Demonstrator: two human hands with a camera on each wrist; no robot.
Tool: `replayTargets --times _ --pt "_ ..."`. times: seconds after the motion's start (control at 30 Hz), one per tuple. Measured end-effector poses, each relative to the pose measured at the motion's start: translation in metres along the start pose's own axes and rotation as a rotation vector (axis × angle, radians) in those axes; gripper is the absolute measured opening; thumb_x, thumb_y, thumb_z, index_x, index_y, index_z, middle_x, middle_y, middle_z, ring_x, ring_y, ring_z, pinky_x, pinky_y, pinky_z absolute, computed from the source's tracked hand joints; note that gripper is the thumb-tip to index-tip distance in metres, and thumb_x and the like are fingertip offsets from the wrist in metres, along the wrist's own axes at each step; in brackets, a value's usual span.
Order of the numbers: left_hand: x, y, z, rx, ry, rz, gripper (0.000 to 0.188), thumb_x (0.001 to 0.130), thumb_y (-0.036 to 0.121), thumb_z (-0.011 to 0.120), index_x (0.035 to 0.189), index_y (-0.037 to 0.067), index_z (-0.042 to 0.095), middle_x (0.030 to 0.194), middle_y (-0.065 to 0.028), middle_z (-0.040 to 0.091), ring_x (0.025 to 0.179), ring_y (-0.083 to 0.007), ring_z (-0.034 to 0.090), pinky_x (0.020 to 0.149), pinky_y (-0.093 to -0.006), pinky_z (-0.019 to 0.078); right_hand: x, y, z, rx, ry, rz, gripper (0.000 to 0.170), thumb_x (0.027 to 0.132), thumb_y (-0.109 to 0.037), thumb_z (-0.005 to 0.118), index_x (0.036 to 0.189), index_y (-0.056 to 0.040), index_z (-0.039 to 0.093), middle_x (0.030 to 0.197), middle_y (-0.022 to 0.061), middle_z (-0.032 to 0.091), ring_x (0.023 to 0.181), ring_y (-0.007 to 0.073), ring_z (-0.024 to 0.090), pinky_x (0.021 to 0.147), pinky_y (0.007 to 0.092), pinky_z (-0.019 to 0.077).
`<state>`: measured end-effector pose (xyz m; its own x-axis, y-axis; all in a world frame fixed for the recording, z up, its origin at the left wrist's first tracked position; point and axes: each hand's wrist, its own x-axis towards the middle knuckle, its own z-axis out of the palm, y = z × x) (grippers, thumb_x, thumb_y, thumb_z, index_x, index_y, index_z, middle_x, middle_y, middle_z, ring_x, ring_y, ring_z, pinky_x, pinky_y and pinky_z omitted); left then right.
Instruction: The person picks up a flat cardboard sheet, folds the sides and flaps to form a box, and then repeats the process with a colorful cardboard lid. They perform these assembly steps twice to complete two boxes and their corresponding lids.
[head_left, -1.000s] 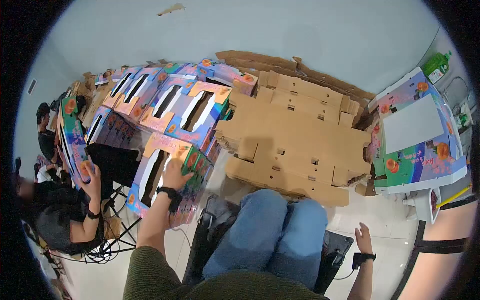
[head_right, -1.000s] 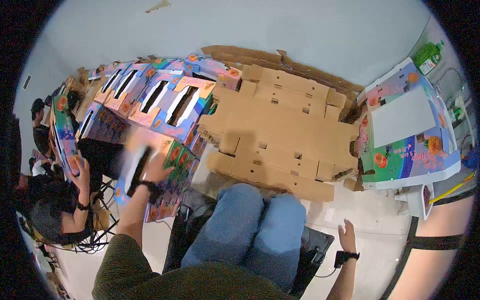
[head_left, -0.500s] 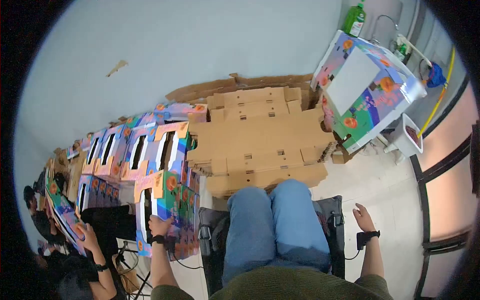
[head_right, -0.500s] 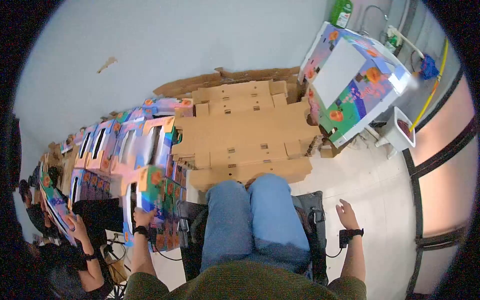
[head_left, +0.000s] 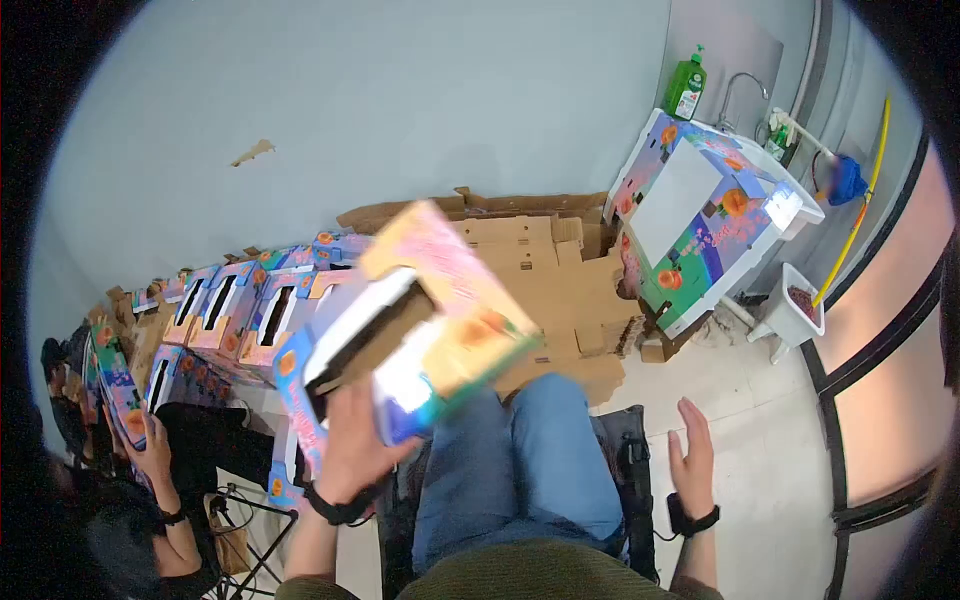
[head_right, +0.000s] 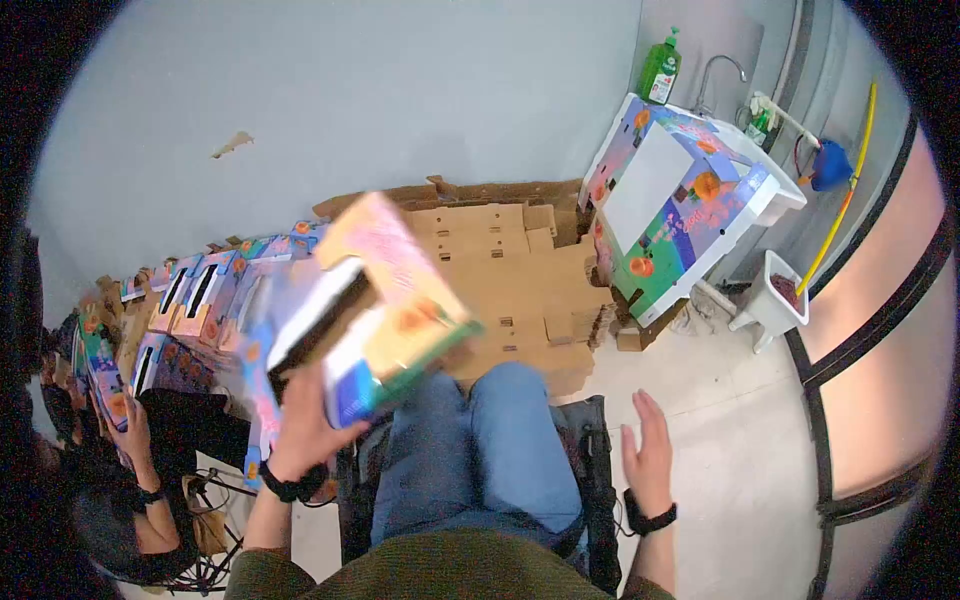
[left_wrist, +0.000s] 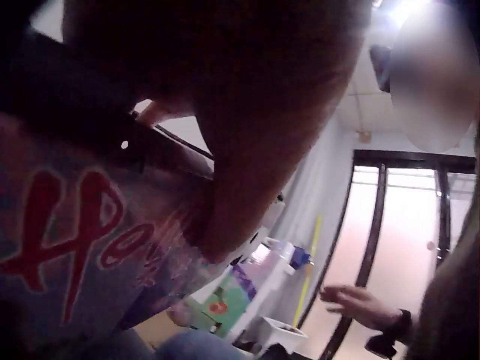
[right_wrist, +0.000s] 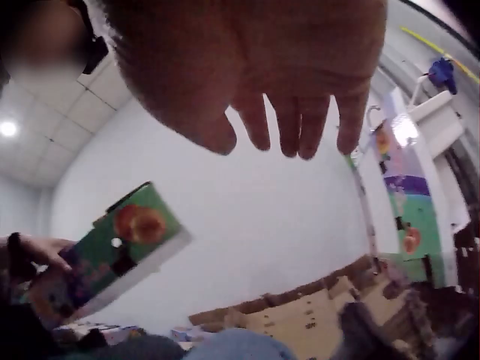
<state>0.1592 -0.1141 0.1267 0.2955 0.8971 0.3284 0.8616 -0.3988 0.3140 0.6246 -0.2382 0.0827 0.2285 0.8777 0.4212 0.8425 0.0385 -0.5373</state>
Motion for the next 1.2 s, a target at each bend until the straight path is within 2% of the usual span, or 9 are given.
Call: replayTargets --times 0.1,0.13,0.2,0.23,0.4,0.53,0.63,0.83,1.2 --pt "-0.008 0.056 0.011 0.066 -0.236 0.182 0.115 0.061 0.044 0.093 0.147 -0.006 0.036 0.129 -0.0266 0.051 0.122 -0.0445 0.049 0.106 -0.0513 0.0397 -0.011 -0.060 -0.006 0.067 0.102 -0.146 0.047 0.091 -0.006 0.061 0.137 0.0009 0.055 0.140 0.0222 0.056 0.130 0.0424 0.053 0.112 0.0477 0.0404" --pt "-0.003 0.085 0.005 0.091 -0.425 0.141 0.117 0.062 0.047 0.093 0.150 -0.003 0.035 0.126 -0.0241 0.051 0.121 -0.0404 0.050 0.105 -0.0531 0.0399 -0.017 -0.069 -0.002 0.044 0.096 -0.221 0.050 0.087 -0.009 0.065 0.135 -0.0001 0.056 0.137 0.0221 0.058 0.127 0.0419 0.054 0.110 0.0487 0.0418" --pt "-0.021 0.098 0.031 0.087 -0.360 0.323 0.112 0.065 0.047 0.090 0.149 -0.003 0.037 0.128 -0.0215 0.053 0.122 -0.0375 0.051 0.109 -0.0559 0.0372 -0.013 -0.093 0.003 0.082 -0.057 -0.405 0.052 0.085 -0.016 0.069 0.135 -0.0039 0.056 0.136 0.0200 0.057 0.124 0.0406 0.055 0.106 0.0548 0.0411" --pt "-0.033 0.100 0.046 0.085 -0.329 0.411 0.109 0.066 0.047 0.089 0.149 -0.002 0.039 0.129 -0.0202 0.053 0.123 -0.0361 0.051 0.111 -0.0572 0.0359 -0.019 -0.099 0.008 -0.032 -0.140 -0.436 0.058 0.088 -0.029 0.073 0.138 -0.0062 0.055 0.141 0.0180 0.054 0.129 0.0397 0.051 0.111 0.0579 0.0358" --pt "-0.059 0.112 0.073 0.154 -0.334 0.469 0.110 0.066 0.049 0.088 0.152 0.003 0.037 0.145 -0.0207 0.046 0.138 -0.0362 0.044 0.115 -0.0656 0.0274 -0.039 -0.086 0.040 -0.229 -0.458 -0.453 0.074 0.087 -0.054 0.071 0.143 -0.0094 0.052 0.149 0.0179 0.047 0.142 0.0364 0.041 0.119 0.0606 0.0247" --pt "-0.066 0.132 0.099 0.149 -0.291 0.496 0.105 0.073 0.057 0.080 0.151 0.000 0.039 0.157 -0.0210 0.037 0.147 -0.0349 0.036 0.116 -0.0674 0.0247 -0.034 -0.078 0.044 -0.191 -0.448 -0.505 0.077 0.087 -0.058 0.070 0.144 -0.0093 0.051 0.145 0.0166 0.050 0.139 0.0339 0.045 0.119 0.0608 0.0251" --pt "-0.056 0.153 0.116 0.116 -0.203 0.523 0.098 0.077 0.055 0.076 0.149 -0.003 0.042 0.152 -0.0204 0.043 0.147 -0.0312 0.035 0.114 -0.0642 0.0291 -0.031 -0.077 0.042 -0.180 -0.467 -0.499 0.079 0.085 -0.060 0.070 0.141 -0.0070 0.052 0.134 0.0148 0.054 0.131 0.0327 0.049 0.118 0.0589 0.0275" --pt "-0.048 0.168 0.122 0.119 -0.291 0.505 0.100 0.081 0.059 0.072 0.149 -0.005 0.039 0.155 -0.0200 0.040 0.148 -0.0305 0.033 0.115 -0.0609 0.0286 -0.033 -0.063 0.041 -0.235 -0.450 -0.554 0.076 0.086 -0.061 0.066 0.134 -0.0031 0.058 0.120 0.0111 0.058 0.119 0.0291 0.054 0.118 0.0536 0.0310" --pt "-0.043 0.167 0.121 0.075 -0.325 0.470 0.099 0.082 0.058 0.071 0.150 -0.006 0.037 0.155 -0.0209 0.042 0.146 -0.0298 0.037 0.115 -0.0569 0.0308 -0.023 -0.046 0.041 -0.019 -0.342 -0.617 0.073 0.079 -0.058 0.073 0.126 -0.0038 0.060 0.114 0.0138 0.061 0.111 0.0347 0.059 0.112 0.0571 0.0403"
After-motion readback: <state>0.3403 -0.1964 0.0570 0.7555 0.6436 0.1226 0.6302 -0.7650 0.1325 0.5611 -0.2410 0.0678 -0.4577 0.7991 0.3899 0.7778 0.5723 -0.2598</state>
